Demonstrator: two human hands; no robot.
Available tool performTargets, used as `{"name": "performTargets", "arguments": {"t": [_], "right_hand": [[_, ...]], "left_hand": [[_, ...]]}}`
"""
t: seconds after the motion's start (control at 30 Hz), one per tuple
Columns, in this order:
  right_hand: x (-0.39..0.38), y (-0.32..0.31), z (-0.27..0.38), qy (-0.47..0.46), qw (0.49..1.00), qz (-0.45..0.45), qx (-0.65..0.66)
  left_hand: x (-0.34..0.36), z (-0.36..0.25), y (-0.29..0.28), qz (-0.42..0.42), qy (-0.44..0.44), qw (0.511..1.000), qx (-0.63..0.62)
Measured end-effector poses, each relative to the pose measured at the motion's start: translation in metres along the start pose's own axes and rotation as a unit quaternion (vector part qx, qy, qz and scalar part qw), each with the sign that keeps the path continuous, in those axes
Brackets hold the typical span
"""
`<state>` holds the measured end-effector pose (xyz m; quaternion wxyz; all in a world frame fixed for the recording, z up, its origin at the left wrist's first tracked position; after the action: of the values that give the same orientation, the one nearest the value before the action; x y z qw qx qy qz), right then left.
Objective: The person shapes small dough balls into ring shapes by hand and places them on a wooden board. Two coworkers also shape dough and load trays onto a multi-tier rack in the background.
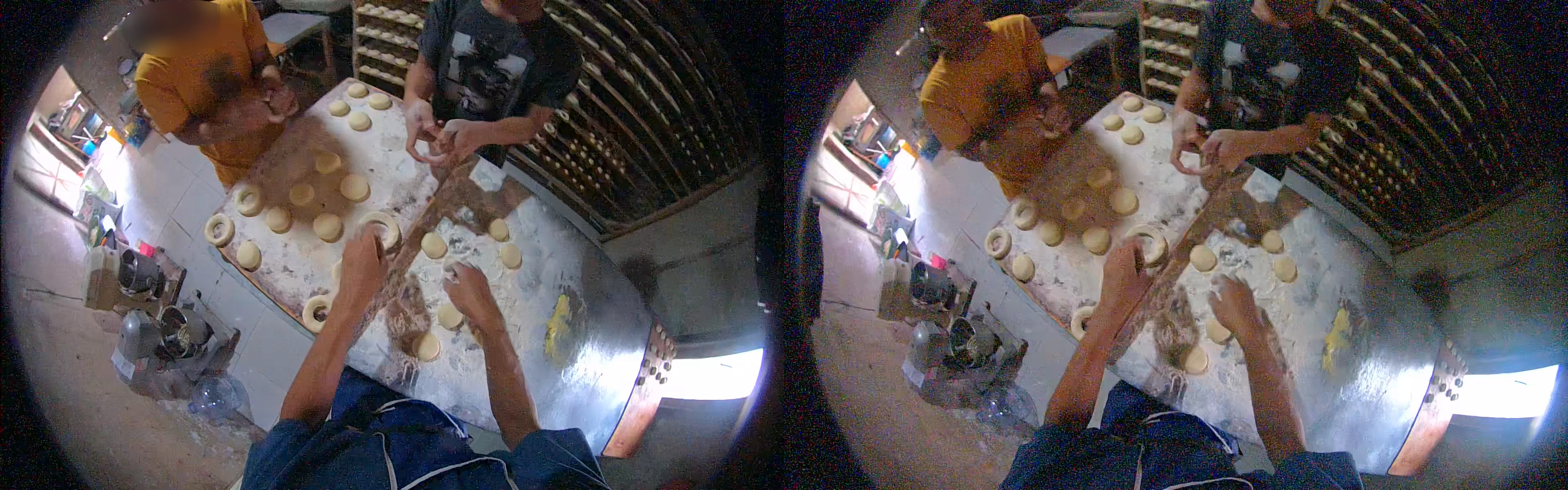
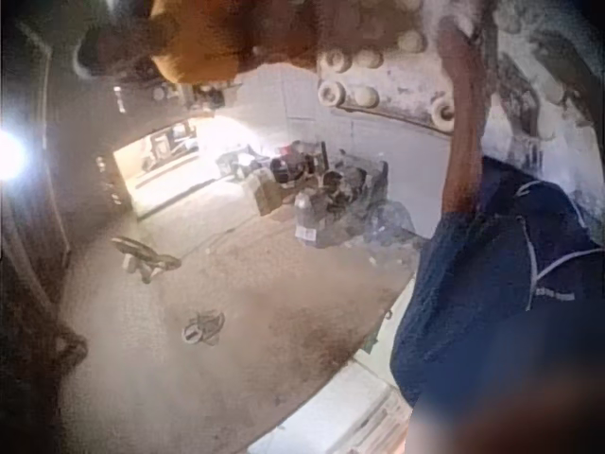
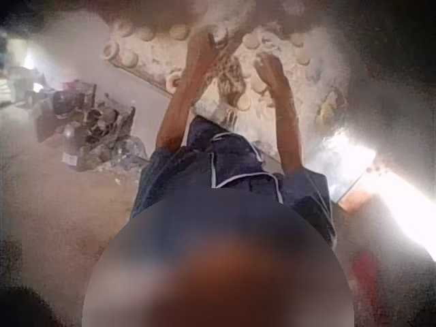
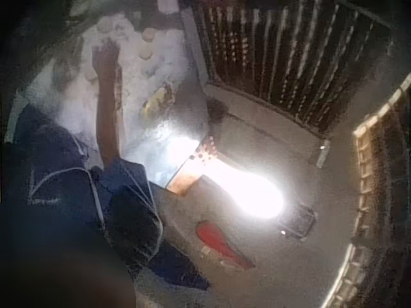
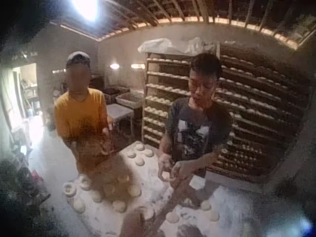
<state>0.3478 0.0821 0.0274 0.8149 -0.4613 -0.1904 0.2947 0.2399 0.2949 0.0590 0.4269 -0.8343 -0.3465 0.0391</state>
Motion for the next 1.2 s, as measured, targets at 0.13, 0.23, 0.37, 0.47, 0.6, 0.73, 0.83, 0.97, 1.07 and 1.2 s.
{"name": "performTargets", "arguments": {"t": [0.13, 0.23, 0.37, 0.47, 0.6, 0.73, 0.83, 0.97, 1.07, 1.2], "right_hand": [[-0.063, -0.008, -0.025, 0.029, 0.998, 0.035, -0.043], [-0.073, -0.004, -0.007, -0.007, 0.999, 0.035, -0.035], [-0.099, -0.011, -0.017, 0.119, 0.957, -0.036, 0.262], [-0.124, -0.019, -0.019, 0.22, 0.868, -0.041, 0.444], [-0.147, -0.044, -0.017, 0.178, 0.87, -0.106, 0.447], [-0.174, -0.088, -0.014, 0.143, 0.845, -0.001, 0.515], [-0.195, -0.093, -0.044, 0.147, 0.742, 0.034, 0.653], [-0.219, -0.072, -0.109, 0.21, 0.87, -0.047, 0.444], [-0.232, -0.084, -0.102, 0.294, 0.803, -0.11, 0.506], [-0.257, -0.087, -0.128, 0.253, 0.779, -0.019, 0.573]], "left_hand": [[-0.112, -0.037, 0.02, 0.085, 0.071, 0.989, -0.096], [-0.154, -0.043, 0.05, 0.126, -0.015, 0.985, -0.114], [-0.164, -0.058, 0.068, 0.125, -0.125, 0.938, -0.298], [-0.17, -0.071, 0.085, 0.18, -0.179, 0.861, -0.44], [-0.185, -0.103, 0.088, 0.183, -0.194, 0.806, -0.529], [-0.211, -0.126, 0.106, 0.199, -0.255, 0.653, -0.685], [-0.228, -0.166, 0.098, 0.282, -0.196, 0.592, -0.729], [-0.249, -0.187, 0.118, 0.187, -0.156, 0.618, -0.748], [-0.259, -0.208, 0.13, 0.094, -0.289, 0.493, -0.815], [-0.265, -0.235, 0.144, 0.077, -0.026, 0.902, -0.425]]}}
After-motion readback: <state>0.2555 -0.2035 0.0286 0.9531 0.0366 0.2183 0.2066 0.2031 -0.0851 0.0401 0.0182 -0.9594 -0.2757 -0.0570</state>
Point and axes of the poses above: each hand's wrist, its own x-axis towards the middle knuckle, its own y-axis out of the palm, z = x × y, the point moved 4 cm from there along x, towards the middle knuckle, and after that the axes turned 7 degrees about -z, right-handed, at the moved point
